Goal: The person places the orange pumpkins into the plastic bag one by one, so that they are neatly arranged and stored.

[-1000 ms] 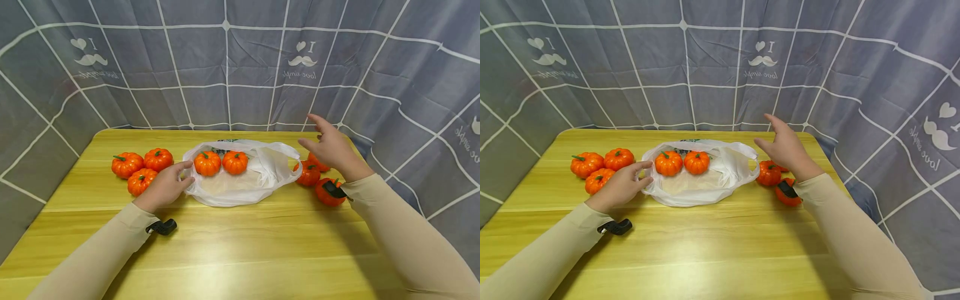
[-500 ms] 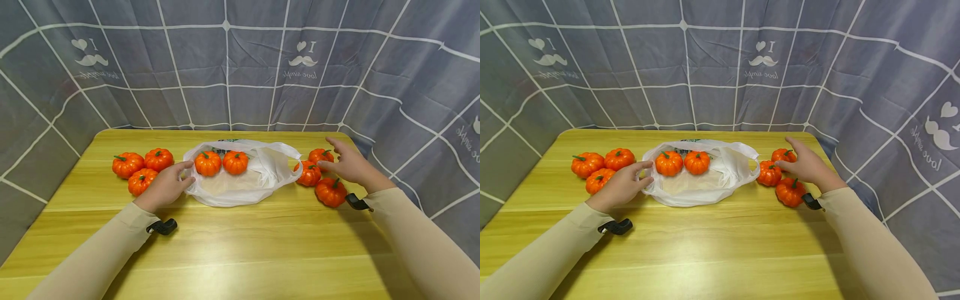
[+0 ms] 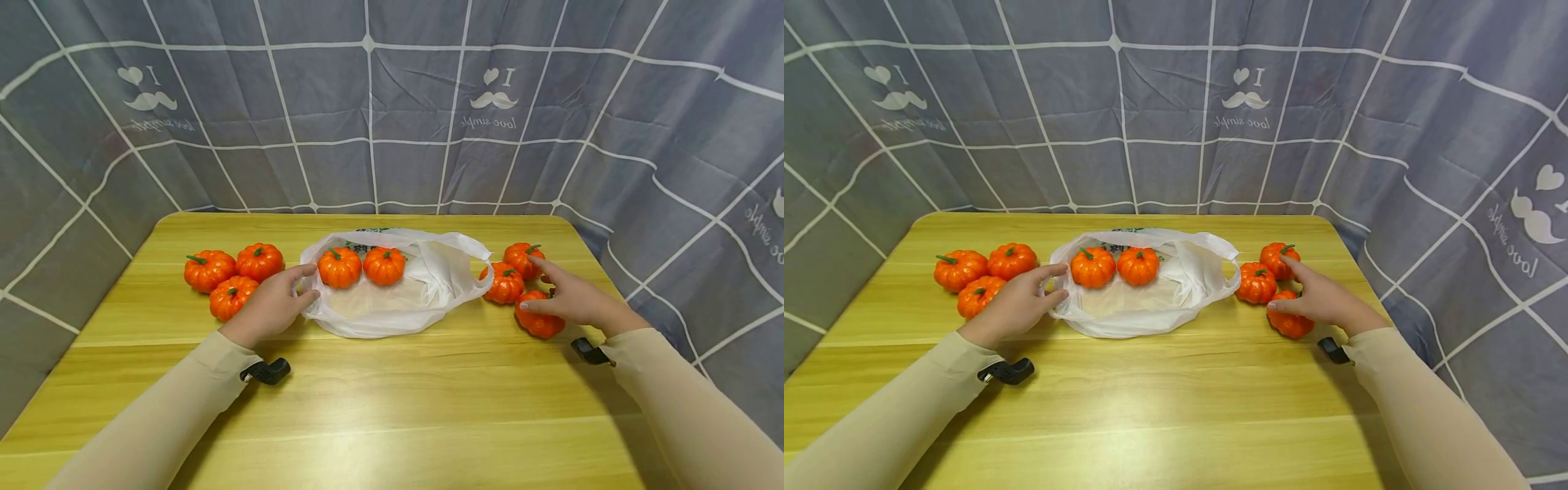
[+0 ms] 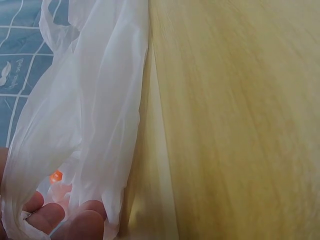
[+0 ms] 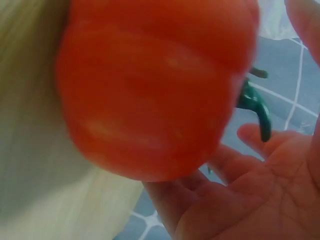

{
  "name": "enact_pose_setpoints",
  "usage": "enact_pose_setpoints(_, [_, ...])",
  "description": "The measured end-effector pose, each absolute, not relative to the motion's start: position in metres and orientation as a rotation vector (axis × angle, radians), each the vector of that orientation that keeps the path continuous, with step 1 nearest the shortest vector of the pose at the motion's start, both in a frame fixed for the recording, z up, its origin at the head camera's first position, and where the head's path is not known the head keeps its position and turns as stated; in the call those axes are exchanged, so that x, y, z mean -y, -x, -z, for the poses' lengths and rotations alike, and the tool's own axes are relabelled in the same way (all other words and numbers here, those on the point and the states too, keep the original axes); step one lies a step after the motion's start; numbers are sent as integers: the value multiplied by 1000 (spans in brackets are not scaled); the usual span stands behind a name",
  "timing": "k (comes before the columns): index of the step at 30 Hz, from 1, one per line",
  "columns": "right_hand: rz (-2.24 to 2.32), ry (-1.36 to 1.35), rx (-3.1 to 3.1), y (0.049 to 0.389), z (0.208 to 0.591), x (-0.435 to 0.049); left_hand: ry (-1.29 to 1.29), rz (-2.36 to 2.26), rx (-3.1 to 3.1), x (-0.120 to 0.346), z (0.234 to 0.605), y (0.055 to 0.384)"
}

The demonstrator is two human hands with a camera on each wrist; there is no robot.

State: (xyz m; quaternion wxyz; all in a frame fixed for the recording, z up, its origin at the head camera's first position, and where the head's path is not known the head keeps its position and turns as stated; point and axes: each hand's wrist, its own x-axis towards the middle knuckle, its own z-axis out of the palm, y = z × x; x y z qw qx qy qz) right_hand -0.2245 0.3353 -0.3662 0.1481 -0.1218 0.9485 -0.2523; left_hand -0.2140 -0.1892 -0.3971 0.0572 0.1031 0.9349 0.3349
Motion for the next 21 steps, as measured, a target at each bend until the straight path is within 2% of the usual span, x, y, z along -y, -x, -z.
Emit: enact_pose_setpoints(21, [729,463,-2740,216,381,-338,-315,-1020,-2836,191,401,215])
